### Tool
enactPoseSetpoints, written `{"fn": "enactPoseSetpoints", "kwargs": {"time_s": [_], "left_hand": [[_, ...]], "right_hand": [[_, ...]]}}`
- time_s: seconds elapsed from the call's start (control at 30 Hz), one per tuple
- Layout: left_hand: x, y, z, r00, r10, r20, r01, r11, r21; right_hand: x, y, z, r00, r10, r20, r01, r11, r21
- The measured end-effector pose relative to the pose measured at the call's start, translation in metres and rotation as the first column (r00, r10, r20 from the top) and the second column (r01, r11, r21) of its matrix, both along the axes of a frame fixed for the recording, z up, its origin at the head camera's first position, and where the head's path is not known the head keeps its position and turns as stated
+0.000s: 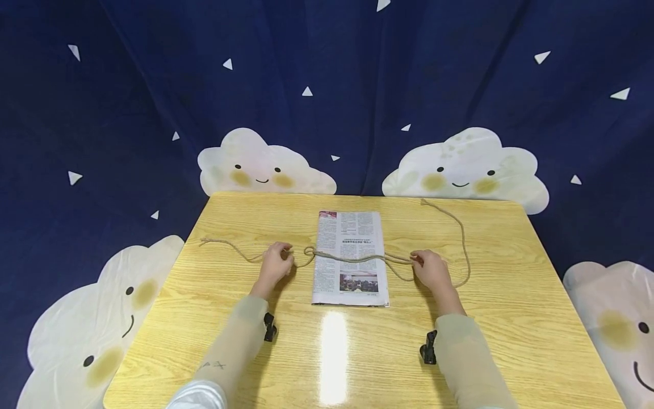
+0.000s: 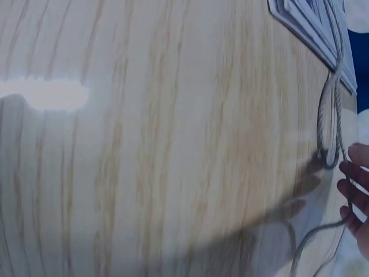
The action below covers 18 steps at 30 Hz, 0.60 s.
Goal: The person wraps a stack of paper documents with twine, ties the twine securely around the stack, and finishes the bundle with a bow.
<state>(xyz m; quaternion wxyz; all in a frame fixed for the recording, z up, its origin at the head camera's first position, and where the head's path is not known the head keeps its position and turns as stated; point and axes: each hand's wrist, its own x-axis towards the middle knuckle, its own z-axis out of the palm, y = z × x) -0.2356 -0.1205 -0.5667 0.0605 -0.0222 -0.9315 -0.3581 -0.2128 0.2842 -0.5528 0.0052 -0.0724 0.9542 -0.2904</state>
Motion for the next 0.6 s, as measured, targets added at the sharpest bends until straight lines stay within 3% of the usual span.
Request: {"fn": "enactPoseSetpoints", "kwargs": {"time_s": [0.17, 0.33, 0.47, 0.6], "left_hand": [[-0.003, 0.029, -0.001, 0.994, -0.087, 0.059, 0.093, 0.988, -0.122], [-0.003, 0.044, -0.004, 0.995, -0.084, 0.058, 0.094, 0.975, -0.202], [-0.002, 0.044, -0.004, 0.998, -0.06, 0.001, 0.06, 0.987, -0.147], [-0.001, 0.033, -0.001, 0.997, 0.04, -0.064, -0.04, 0.999, 0.006]], "right_hand": [[-0.002, -0.012, 0.001, 0.997, 0.063, -0.05, -0.059, 0.996, 0.071], [0.0, -0.014, -0.002, 0.999, 0.043, -0.024, -0.04, 0.994, 0.099], [0.0, -0.011, -0.005, 1.0, 0.01, -0.029, -0.007, 0.996, 0.094], [0.0, -0.006, -0.004, 0.999, -0.034, -0.034, 0.036, 0.998, 0.059]]}}
